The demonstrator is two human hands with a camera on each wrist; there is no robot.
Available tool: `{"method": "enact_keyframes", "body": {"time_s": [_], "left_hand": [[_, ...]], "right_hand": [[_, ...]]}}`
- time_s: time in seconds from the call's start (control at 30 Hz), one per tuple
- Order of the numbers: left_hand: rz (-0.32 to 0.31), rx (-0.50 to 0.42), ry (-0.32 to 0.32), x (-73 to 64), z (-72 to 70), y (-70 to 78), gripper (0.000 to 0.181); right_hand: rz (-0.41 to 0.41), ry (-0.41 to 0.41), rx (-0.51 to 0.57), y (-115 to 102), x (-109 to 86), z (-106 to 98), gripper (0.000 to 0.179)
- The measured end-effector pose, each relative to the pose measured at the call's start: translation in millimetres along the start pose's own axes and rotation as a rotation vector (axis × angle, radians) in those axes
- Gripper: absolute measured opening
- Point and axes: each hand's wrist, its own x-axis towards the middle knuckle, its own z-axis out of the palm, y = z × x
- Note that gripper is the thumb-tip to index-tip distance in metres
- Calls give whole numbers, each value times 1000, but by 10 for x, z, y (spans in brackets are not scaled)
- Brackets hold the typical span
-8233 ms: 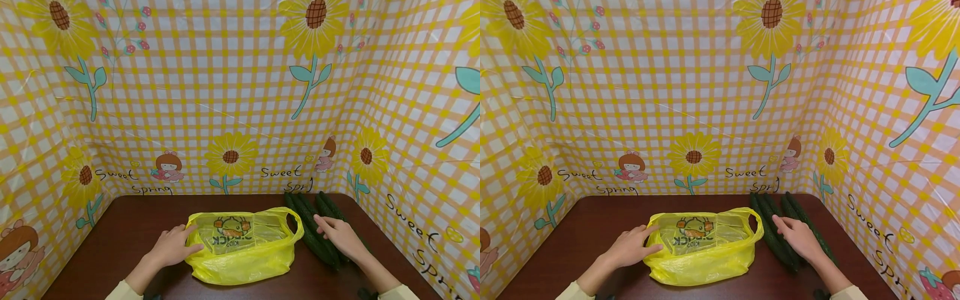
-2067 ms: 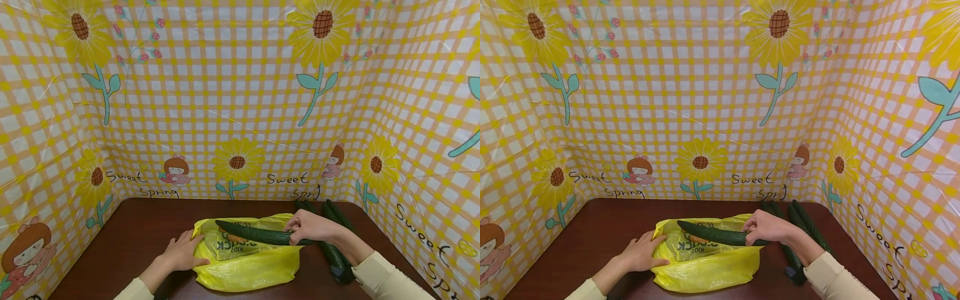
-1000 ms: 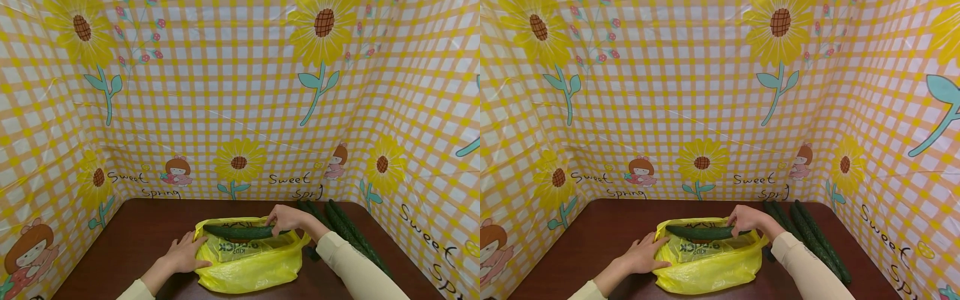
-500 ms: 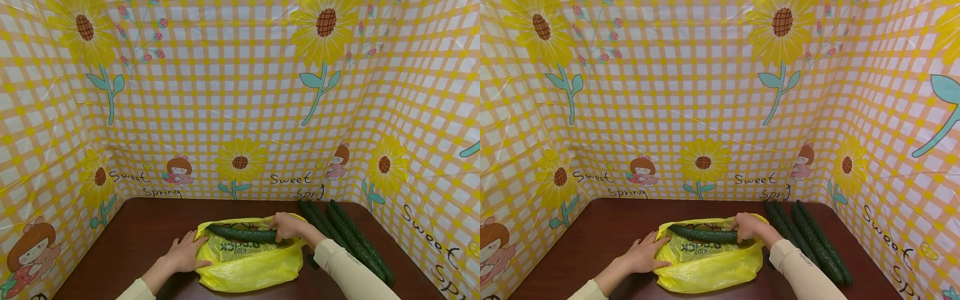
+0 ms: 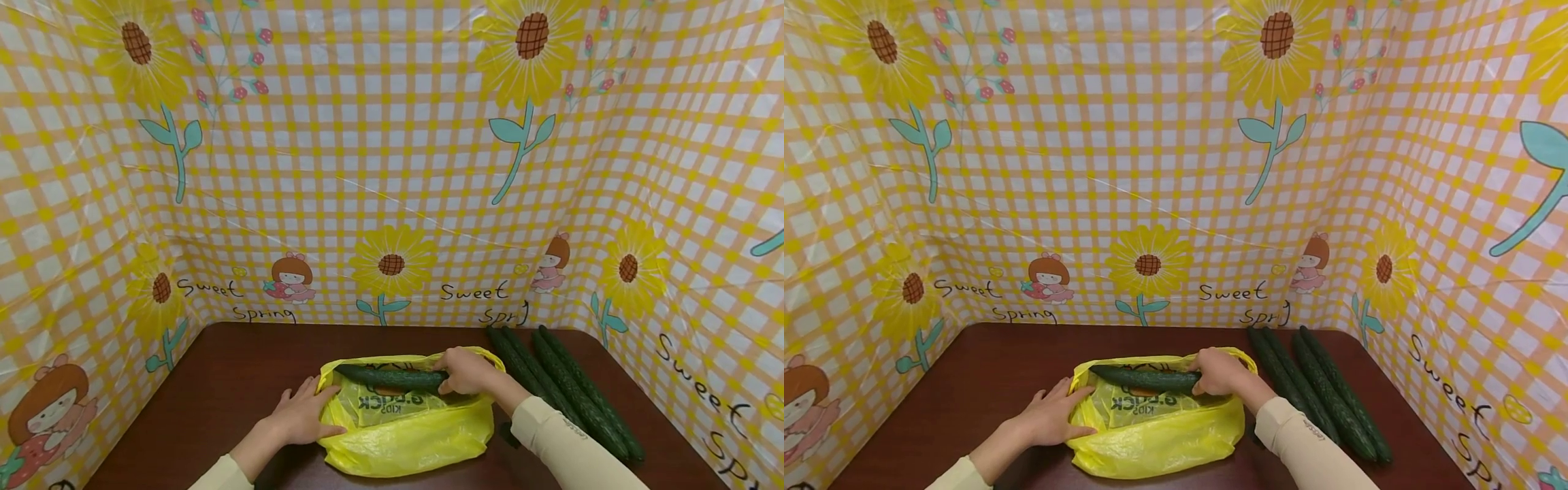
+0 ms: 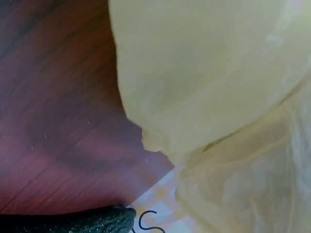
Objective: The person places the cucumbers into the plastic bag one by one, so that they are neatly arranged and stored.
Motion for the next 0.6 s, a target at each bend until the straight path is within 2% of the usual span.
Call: {"method": "enact_keyframes", "body": {"time_s": [0.1,0.2,0.47,0.6], "left_hand": [[3,-6,-3,29,36,-43,92],[-8,8,-9,21,25,-26,90],[-15,11,-17,-49,-55,90,81],[-11,22,-16,-54,-70,93,80]], "right_hand": [[-14,5,5,29,7,-17,37],[-8,21,-6,67,44,-10,35],[102,36,2,141,90,61,36],[94,47,3,162,80,71,37]]}}
